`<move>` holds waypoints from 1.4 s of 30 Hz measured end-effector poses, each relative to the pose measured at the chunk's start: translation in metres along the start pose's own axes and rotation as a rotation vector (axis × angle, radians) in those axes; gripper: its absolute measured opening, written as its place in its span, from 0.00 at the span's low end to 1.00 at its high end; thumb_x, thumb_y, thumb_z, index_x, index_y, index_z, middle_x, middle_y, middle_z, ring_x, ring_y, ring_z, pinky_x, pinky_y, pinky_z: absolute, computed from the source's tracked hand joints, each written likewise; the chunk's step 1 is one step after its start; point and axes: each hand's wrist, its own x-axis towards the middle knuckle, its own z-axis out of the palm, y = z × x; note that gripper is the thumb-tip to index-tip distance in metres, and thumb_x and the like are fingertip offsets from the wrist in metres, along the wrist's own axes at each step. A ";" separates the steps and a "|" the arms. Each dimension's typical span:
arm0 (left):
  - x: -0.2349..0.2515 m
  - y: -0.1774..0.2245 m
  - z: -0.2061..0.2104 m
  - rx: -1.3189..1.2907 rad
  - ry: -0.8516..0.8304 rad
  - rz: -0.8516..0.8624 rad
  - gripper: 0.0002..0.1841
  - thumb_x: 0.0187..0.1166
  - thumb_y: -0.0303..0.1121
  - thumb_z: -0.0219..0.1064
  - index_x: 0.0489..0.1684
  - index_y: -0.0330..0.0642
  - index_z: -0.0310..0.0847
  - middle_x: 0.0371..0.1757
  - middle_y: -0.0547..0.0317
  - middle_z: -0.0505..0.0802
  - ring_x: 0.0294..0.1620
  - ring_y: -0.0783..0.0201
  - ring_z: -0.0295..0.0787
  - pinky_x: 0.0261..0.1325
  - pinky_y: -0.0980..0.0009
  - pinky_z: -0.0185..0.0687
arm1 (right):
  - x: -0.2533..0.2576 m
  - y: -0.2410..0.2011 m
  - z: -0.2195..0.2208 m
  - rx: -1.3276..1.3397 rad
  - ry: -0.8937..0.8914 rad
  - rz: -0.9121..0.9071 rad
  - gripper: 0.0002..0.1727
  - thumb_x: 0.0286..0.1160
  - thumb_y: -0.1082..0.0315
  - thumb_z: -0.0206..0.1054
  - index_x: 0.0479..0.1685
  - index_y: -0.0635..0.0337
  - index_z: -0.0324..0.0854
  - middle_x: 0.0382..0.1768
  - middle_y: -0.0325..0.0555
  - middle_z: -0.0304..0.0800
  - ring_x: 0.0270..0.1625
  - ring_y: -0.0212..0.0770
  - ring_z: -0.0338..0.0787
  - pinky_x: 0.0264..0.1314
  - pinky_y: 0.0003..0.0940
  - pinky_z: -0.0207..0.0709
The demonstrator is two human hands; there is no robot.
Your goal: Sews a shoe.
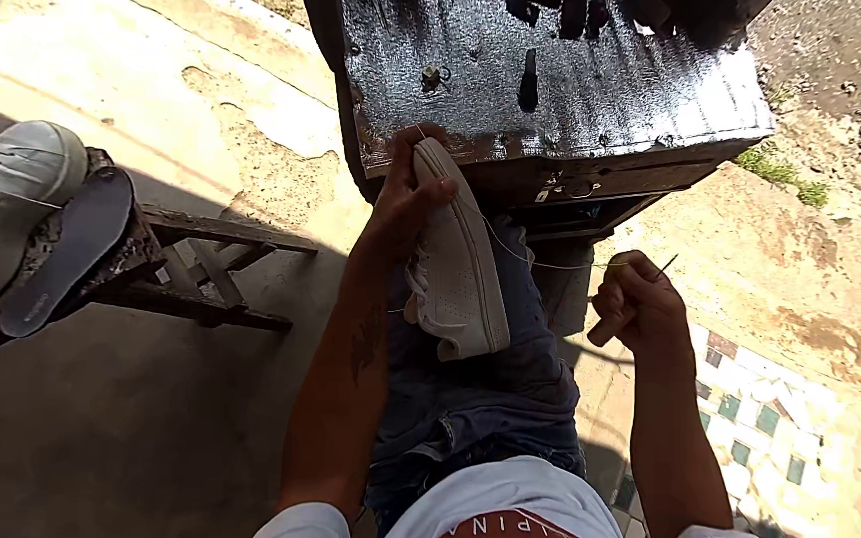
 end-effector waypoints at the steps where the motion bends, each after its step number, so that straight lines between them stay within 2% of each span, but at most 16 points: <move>1: -0.002 0.007 0.002 0.014 -0.034 0.018 0.44 0.66 0.52 0.78 0.81 0.46 0.57 0.71 0.64 0.79 0.66 0.70 0.82 0.64 0.72 0.85 | 0.015 -0.019 -0.004 0.015 0.101 -0.095 0.16 0.93 0.63 0.49 0.44 0.48 0.85 0.19 0.30 0.83 0.17 0.24 0.79 0.22 0.19 0.78; 3: -0.006 0.018 0.008 0.067 -0.112 0.070 0.47 0.66 0.54 0.77 0.83 0.46 0.55 0.82 0.60 0.69 0.79 0.67 0.72 0.75 0.70 0.77 | 0.052 -0.046 -0.016 0.026 0.304 -0.229 0.18 0.97 0.63 0.41 0.44 0.49 0.79 0.18 0.30 0.81 0.16 0.26 0.79 0.20 0.20 0.77; 7: -0.014 0.030 0.014 0.228 -0.224 0.167 0.57 0.62 0.67 0.76 0.89 0.45 0.52 0.92 0.52 0.59 0.92 0.57 0.55 0.87 0.61 0.66 | 0.112 -0.049 -0.058 -0.084 0.638 -0.263 0.09 0.95 0.66 0.47 0.51 0.55 0.73 0.20 0.32 0.75 0.16 0.28 0.76 0.18 0.22 0.77; 12: -0.036 0.032 0.011 0.273 -0.043 0.206 0.55 0.58 0.58 0.84 0.83 0.38 0.54 0.80 0.48 0.74 0.80 0.56 0.74 0.79 0.60 0.78 | 0.072 0.024 -0.133 -0.634 0.882 -0.030 0.16 0.95 0.60 0.49 0.61 0.62 0.76 0.20 0.36 0.78 0.14 0.31 0.77 0.18 0.30 0.78; 14: -0.045 0.028 0.003 0.174 0.075 0.223 0.51 0.60 0.51 0.84 0.80 0.38 0.55 0.74 0.48 0.80 0.73 0.52 0.83 0.73 0.56 0.86 | 0.024 0.061 -0.174 -0.901 0.869 0.229 0.20 0.94 0.58 0.47 0.66 0.62 0.76 0.28 0.48 0.82 0.20 0.41 0.80 0.26 0.43 0.80; 18: -0.052 0.062 -0.022 0.126 0.153 0.251 0.45 0.65 0.49 0.80 0.76 0.44 0.52 0.68 0.57 0.84 0.63 0.56 0.89 0.65 0.56 0.90 | -0.033 0.086 -0.207 -1.334 0.500 0.851 0.28 0.83 0.69 0.53 0.85 0.55 0.71 0.60 0.67 0.88 0.47 0.60 0.93 0.51 0.61 0.85; 21: -0.041 0.095 -0.030 0.138 0.228 0.235 0.41 0.67 0.46 0.75 0.74 0.47 0.49 0.60 0.65 0.88 0.54 0.60 0.93 0.58 0.59 0.94 | -0.026 0.072 -0.138 -1.278 0.474 0.445 0.26 0.88 0.67 0.54 0.85 0.53 0.72 0.54 0.63 0.91 0.30 0.54 0.89 0.37 0.56 0.85; 24: -0.029 0.113 -0.034 0.131 0.313 0.191 0.33 0.73 0.42 0.64 0.74 0.46 0.49 0.55 0.64 0.90 0.49 0.61 0.95 0.54 0.61 0.95 | -0.007 0.072 -0.040 -0.654 0.091 -0.028 0.32 0.88 0.49 0.58 0.89 0.49 0.66 0.36 0.42 0.91 0.15 0.26 0.78 0.18 0.26 0.79; 27: -0.022 0.129 -0.033 0.145 0.382 0.166 0.14 0.88 0.39 0.44 0.66 0.46 0.59 0.48 0.65 0.92 0.48 0.61 0.95 0.54 0.61 0.94 | 0.001 0.092 0.043 -0.240 -0.576 0.121 0.56 0.62 0.26 0.72 0.90 0.42 0.55 0.45 0.27 0.90 0.24 0.16 0.79 0.25 0.14 0.77; 29: -0.016 0.134 -0.042 0.128 0.417 0.168 0.12 0.90 0.36 0.37 0.55 0.46 0.66 0.44 0.61 0.93 0.47 0.58 0.96 0.52 0.58 0.95 | -0.011 0.095 0.061 -0.115 -0.878 0.251 0.48 0.67 0.41 0.78 0.83 0.55 0.64 0.52 0.34 0.90 0.25 0.18 0.77 0.21 0.14 0.71; 31: -0.017 0.136 -0.049 0.180 0.473 0.088 0.15 0.92 0.40 0.40 0.65 0.44 0.64 0.46 0.59 0.92 0.46 0.59 0.94 0.49 0.61 0.93 | -0.036 0.073 0.039 -0.112 -0.945 0.276 0.26 0.80 0.50 0.71 0.69 0.59 0.82 0.31 0.32 0.87 0.22 0.17 0.76 0.21 0.13 0.68; 33: -0.024 0.128 -0.043 0.278 0.459 -0.039 0.26 0.85 0.47 0.54 0.77 0.47 0.55 0.50 0.64 0.90 0.45 0.66 0.93 0.46 0.66 0.93 | -0.058 0.031 -0.007 -0.201 -0.800 0.169 0.16 0.88 0.53 0.63 0.53 0.54 0.89 0.24 0.27 0.85 0.22 0.14 0.76 0.23 0.11 0.68; 35: -0.028 0.107 -0.020 0.499 0.347 -0.213 0.41 0.68 0.55 0.71 0.79 0.49 0.56 0.52 0.66 0.88 0.43 0.72 0.91 0.44 0.68 0.93 | -0.074 -0.009 -0.048 -0.308 -0.548 0.072 0.14 0.88 0.53 0.63 0.51 0.48 0.91 0.25 0.26 0.87 0.22 0.17 0.80 0.25 0.14 0.76; 37: -0.023 0.073 0.010 0.778 0.166 -0.460 0.50 0.58 0.63 0.79 0.82 0.53 0.60 0.63 0.50 0.86 0.50 0.55 0.91 0.49 0.48 0.89 | -0.074 -0.035 -0.074 -0.503 -0.306 0.078 0.14 0.87 0.49 0.63 0.52 0.42 0.92 0.21 0.23 0.85 0.17 0.19 0.78 0.20 0.17 0.77; 39: -0.015 0.033 0.036 1.018 0.005 -0.642 0.53 0.56 0.69 0.77 0.85 0.55 0.61 0.70 0.35 0.81 0.53 0.37 0.88 0.48 0.34 0.83 | -0.063 -0.046 -0.087 -0.649 -0.108 0.153 0.16 0.87 0.50 0.62 0.52 0.45 0.92 0.16 0.24 0.80 0.11 0.21 0.74 0.13 0.19 0.73; 42: -0.002 -0.001 0.049 1.167 -0.142 -0.758 0.54 0.63 0.74 0.68 0.90 0.53 0.57 0.74 0.29 0.79 0.59 0.30 0.86 0.54 0.30 0.79 | -0.040 -0.045 -0.100 -0.866 0.088 0.221 0.18 0.89 0.61 0.54 0.56 0.58 0.89 0.12 0.28 0.75 0.09 0.23 0.72 0.11 0.19 0.70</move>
